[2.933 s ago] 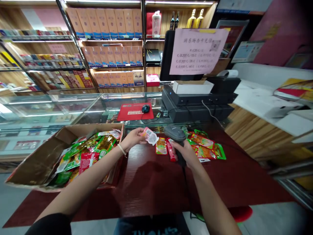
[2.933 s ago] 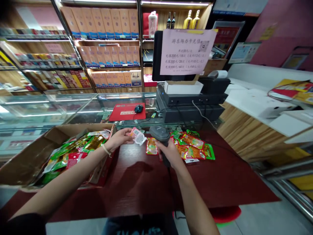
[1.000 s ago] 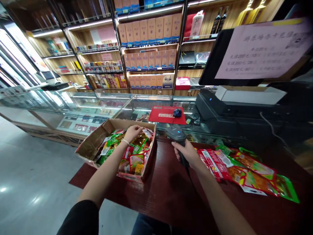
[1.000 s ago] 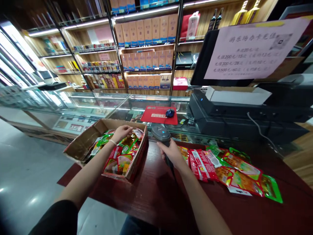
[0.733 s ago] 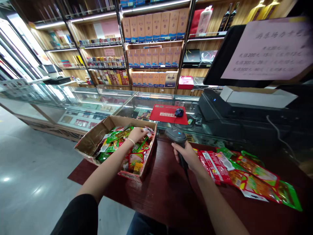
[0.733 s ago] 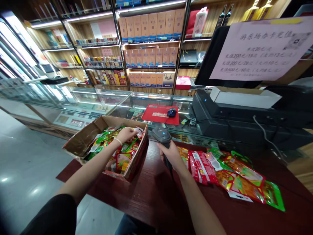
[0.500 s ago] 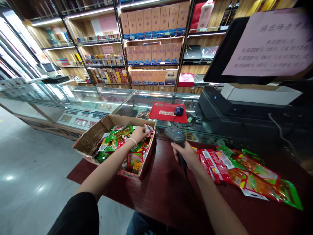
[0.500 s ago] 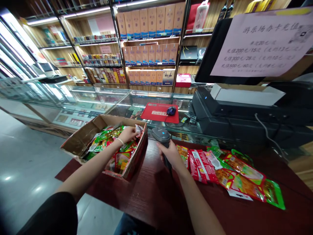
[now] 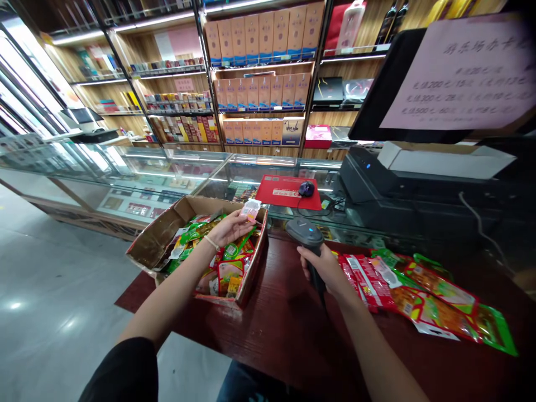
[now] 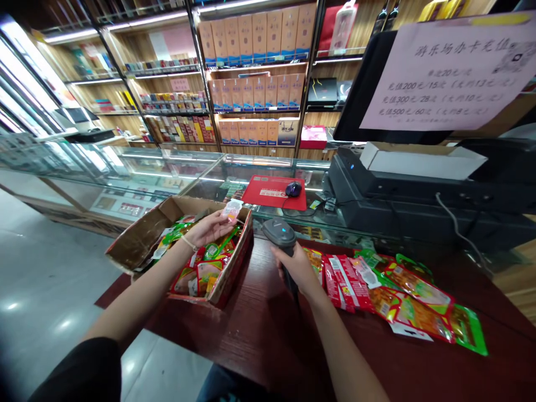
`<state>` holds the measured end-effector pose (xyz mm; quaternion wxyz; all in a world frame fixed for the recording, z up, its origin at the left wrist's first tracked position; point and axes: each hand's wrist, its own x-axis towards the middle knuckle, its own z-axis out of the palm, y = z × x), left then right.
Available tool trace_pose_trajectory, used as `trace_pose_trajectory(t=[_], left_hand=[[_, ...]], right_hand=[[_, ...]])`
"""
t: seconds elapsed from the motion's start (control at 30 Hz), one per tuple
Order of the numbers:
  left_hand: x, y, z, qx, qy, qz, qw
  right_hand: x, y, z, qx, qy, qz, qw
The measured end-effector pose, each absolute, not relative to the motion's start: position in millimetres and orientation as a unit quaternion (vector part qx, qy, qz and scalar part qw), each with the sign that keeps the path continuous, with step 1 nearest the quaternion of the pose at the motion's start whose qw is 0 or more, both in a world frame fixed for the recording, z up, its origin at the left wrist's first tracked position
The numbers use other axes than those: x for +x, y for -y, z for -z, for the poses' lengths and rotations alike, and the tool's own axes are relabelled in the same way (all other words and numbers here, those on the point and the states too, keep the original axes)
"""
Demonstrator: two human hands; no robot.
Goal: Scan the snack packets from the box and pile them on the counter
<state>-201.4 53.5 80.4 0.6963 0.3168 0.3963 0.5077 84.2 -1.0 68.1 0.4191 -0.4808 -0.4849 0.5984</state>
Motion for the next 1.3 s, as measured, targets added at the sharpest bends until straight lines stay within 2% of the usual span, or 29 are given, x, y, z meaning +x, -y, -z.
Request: trace_pose_trajectory(t=[0.47,0.73,0.93,1.1,1.3], left_hand=[[-173.7,-46.7,-66.9,0.478,-0.466,-0.469,0.578],[-170.8,-46.3,-65.4,0.556,-0.499,-0.450,0.489],[-168.6,-46.9,-62.8,0.538,-0.475,-0.441,0.538],[-158.4,-40.8,-80.1,0.520,-0.480,-0.452,0.543],[-108.8,-42.6,-98.7,0.545,-0.470,-0.341,0.605]], right_hand=[[81.1,14.0,-71.5,-0.471,0.500,-0.592,0.422],[83.4,21.8,-78.7,-0.458,0.568,-0.581,0.361],[91.3,27.0,-86.7,-0.464,0.559,-0.579,0.372],[120.4,31.4,-79.3,-0.487,0.519,-0.561,0.422],[185.2,41.1,-77.0,-0.523,0.453,-0.534,0.486]])
